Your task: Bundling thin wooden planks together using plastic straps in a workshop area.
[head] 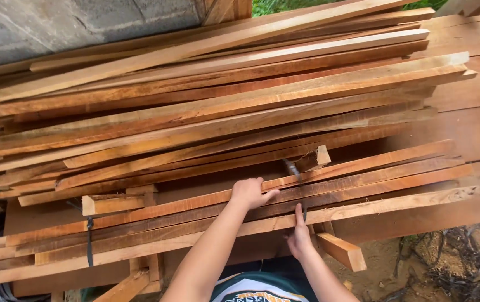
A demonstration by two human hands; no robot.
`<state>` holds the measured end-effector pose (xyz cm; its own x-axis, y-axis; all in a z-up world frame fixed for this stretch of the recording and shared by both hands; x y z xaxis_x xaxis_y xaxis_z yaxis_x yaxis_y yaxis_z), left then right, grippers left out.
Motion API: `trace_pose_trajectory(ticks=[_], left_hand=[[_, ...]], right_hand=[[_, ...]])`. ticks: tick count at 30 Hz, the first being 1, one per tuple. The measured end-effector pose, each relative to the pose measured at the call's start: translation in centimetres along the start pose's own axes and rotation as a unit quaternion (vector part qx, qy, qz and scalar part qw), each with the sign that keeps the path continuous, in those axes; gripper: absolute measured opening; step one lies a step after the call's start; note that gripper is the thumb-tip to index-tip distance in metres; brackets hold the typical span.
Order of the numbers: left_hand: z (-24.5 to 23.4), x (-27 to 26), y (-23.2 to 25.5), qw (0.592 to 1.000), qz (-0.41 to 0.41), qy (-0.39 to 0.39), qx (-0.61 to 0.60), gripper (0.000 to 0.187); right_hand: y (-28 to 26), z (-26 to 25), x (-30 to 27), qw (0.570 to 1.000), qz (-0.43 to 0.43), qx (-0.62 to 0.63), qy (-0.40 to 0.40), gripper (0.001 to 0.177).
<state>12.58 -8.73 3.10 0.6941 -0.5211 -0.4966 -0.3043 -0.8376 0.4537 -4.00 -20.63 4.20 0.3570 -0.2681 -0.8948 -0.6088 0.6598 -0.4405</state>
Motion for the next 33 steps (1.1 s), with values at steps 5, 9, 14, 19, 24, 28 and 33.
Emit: trace_pose_trajectory(ticks=[5, 9, 14, 19, 24, 28, 33], left_hand=[[-1.6, 2.8, 1.5, 0.991, -0.044, -0.123, -0.026, 0.099], [-1.4, 3.4, 1.4, 0.982, -0.015, -0.183, -0.054, 0.101], [-1.6, 3.8, 0.9, 0.973, -0.007, -0.207, -0.104, 0.119], [-1.1, 3.4, 1.0, 0.977, 0.02, -0.193, -0.09, 0.118], [-0.2, 2.2, 1.1, 0.999, 0.022, -0.041, -0.017, 0.117], [2.3, -0.3, 0.2, 0.985, 0.113, 0.13, 0.021, 0.108], [5.4, -4.9, -0.8, 0.942, 0.219, 0.17, 0.189, 0.165]], right_hand=[[-0.2, 0.8, 0.5, 1.0, 0.009, 0.022, 0.02, 0.08], [-1.1, 1.2, -0.1, 0.999, 0.035, 0.031, 0.018, 0.084], [-2.4, 1.7, 0.1, 0.998, 0.06, 0.014, 0.021, 0.087], [-2.0, 1.8, 0.3, 0.997, 0.065, 0.038, 0.033, 0.077], [-1.1, 1.1, 1.4, 0.996, 0.061, -0.026, 0.052, 0.088], [-0.8, -0.3, 1.7, 0.995, 0.065, -0.077, 0.027, 0.081], [0.5, -3.3, 1.5, 0.996, 0.005, -0.085, -0.03, 0.051]])
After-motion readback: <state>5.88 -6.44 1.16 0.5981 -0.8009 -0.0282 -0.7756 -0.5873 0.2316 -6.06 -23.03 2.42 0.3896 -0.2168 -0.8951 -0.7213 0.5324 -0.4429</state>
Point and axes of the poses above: each hand's wrist, its own x-axis towards the middle knuckle, its own z-axis out of the palm, y = z × x, the point moved 2 cm from there along x, towards the middle knuckle, and after that the axes turned 7 degrees about -x, right-handed, at the moved point
